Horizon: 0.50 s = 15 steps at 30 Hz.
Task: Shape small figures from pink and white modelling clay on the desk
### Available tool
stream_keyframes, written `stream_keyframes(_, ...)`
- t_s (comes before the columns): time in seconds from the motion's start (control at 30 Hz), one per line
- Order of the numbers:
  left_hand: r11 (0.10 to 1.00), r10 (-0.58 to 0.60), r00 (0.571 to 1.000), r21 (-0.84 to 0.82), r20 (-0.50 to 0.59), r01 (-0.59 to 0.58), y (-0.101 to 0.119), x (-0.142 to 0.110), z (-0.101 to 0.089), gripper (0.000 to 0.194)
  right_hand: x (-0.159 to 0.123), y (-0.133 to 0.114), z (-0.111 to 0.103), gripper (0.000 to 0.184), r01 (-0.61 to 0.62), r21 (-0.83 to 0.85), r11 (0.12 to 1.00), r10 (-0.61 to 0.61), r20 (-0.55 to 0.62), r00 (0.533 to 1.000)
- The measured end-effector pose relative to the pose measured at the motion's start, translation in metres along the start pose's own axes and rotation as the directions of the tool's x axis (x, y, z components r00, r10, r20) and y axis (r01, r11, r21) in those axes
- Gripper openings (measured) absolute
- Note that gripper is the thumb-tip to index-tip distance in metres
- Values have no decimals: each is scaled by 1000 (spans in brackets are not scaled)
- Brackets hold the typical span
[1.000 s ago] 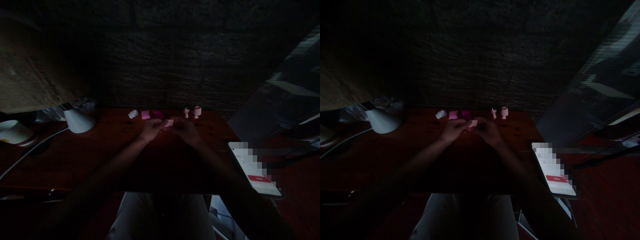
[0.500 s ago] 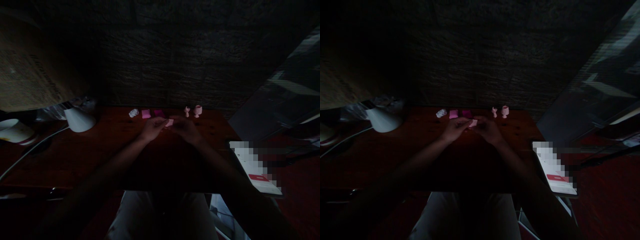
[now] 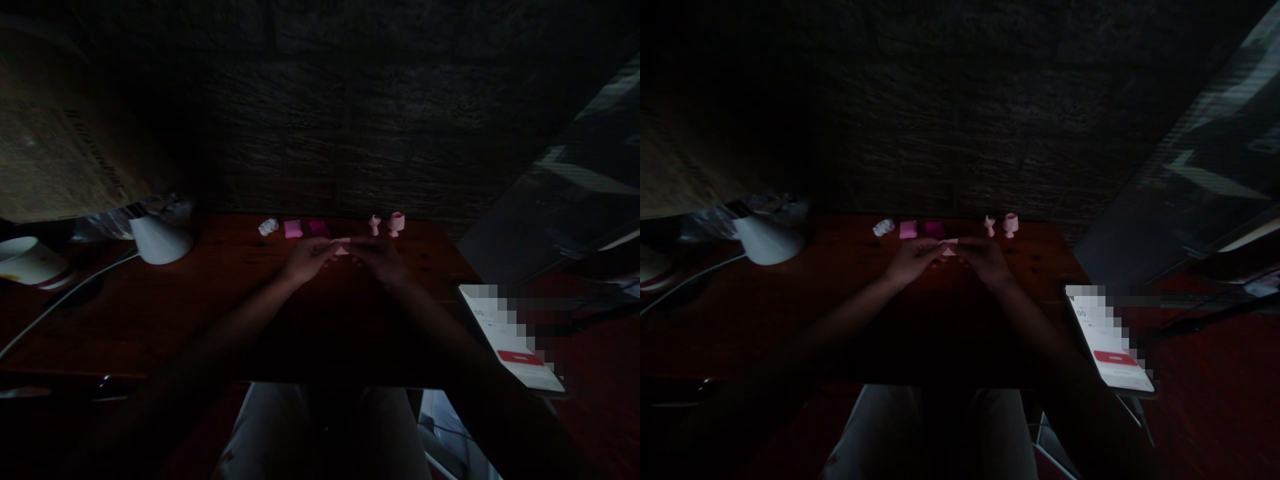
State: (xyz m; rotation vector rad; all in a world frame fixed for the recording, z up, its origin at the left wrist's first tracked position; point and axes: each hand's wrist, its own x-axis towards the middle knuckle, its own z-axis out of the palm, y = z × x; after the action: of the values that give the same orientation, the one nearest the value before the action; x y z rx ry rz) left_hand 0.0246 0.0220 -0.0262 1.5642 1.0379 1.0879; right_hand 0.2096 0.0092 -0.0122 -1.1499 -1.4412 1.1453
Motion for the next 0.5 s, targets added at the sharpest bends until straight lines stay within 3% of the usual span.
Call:
stream_keyframes(0.2, 997, -27, 997, -64, 75, 32, 3, 0, 1, 29, -1, -1, 0, 42, 4, 17, 1000, -4, 24, 1000)
stream_keyframes(0.5, 999, 38, 999, -9, 38, -38, 5, -1, 2, 24, -2, -4, 2, 43, -36, 56, 998, 35, 18, 999)
